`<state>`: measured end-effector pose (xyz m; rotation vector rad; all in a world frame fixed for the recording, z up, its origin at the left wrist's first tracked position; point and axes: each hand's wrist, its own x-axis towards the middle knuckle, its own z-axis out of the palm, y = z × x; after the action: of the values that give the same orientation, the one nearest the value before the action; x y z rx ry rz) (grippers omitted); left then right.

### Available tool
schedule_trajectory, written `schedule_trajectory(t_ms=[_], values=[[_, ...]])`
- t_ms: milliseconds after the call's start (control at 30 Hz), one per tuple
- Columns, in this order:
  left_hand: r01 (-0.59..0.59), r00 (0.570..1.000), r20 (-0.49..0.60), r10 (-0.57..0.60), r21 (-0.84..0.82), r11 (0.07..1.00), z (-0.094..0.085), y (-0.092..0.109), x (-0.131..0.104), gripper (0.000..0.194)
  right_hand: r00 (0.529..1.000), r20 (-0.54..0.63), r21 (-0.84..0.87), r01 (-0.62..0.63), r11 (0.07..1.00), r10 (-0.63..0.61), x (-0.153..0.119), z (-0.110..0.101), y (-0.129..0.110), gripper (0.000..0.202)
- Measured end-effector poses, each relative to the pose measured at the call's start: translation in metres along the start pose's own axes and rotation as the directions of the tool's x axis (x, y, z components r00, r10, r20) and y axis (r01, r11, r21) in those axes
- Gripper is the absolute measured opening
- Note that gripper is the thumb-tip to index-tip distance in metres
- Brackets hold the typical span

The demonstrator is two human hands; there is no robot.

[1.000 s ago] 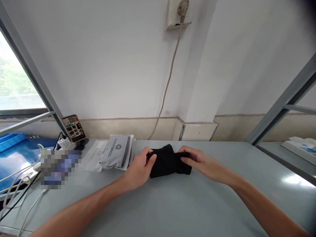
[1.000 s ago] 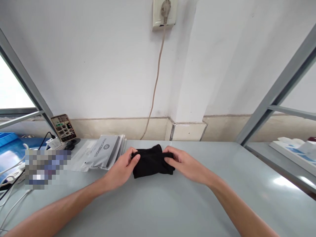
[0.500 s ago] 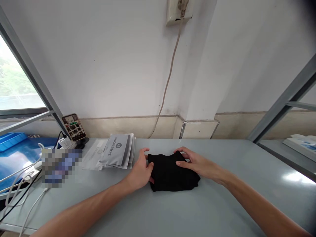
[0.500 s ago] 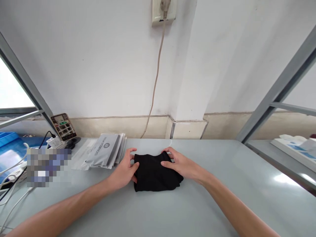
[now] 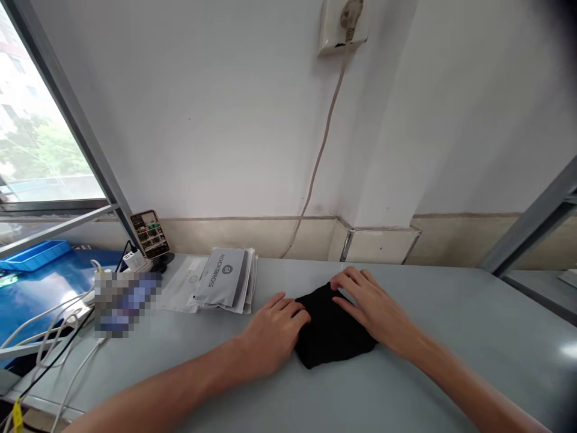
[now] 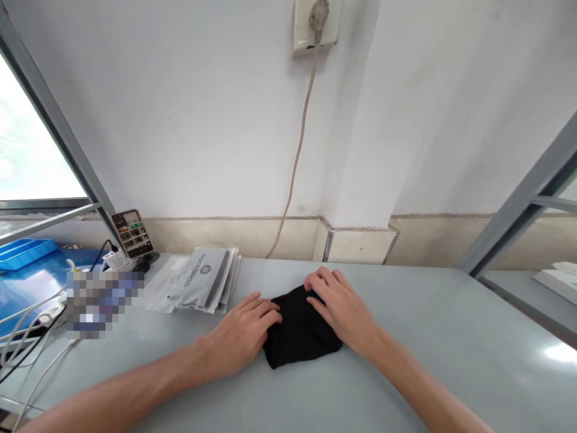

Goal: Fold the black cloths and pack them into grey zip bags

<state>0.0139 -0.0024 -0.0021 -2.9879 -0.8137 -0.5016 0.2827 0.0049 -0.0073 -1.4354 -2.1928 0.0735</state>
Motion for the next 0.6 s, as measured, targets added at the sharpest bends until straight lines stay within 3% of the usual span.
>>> schedule_trajectory(t_ms=[100,200,267,467,600], values=[[0.065,0.998,0.022,-0.065,-0.019,0.998,-0.003,0.006,-0.003,0.031,0.980,0.173,0.121,0.077,0.990,-0.098,0.001,-0.005,-0.009,0.028],[0.103,0.993,0.060,-0.100,-0.057,0.993,-0.005,0.010,-0.007,0.074,0.967,0.243,0.169,0.032,0.985,-0.074,0.001,-0.004,-0.010,0.035],[0.093,0.992,0.092,-0.087,-0.057,0.994,-0.004,0.010,-0.010,0.088,0.965,0.259,0.164,-0.010,0.986,-0.033,0.000,-0.002,-0.009,0.040],[0.075,0.994,0.077,-0.075,-0.004,0.997,0.004,0.006,-0.008,0.055,0.951,0.307,0.132,-0.077,0.988,0.033,0.000,-0.008,-0.012,0.051],[0.030,0.999,0.037,-0.031,0.026,0.999,0.000,0.007,-0.003,0.044,0.937,0.340,0.110,-0.125,0.986,0.081,-0.004,-0.010,-0.012,0.064]])
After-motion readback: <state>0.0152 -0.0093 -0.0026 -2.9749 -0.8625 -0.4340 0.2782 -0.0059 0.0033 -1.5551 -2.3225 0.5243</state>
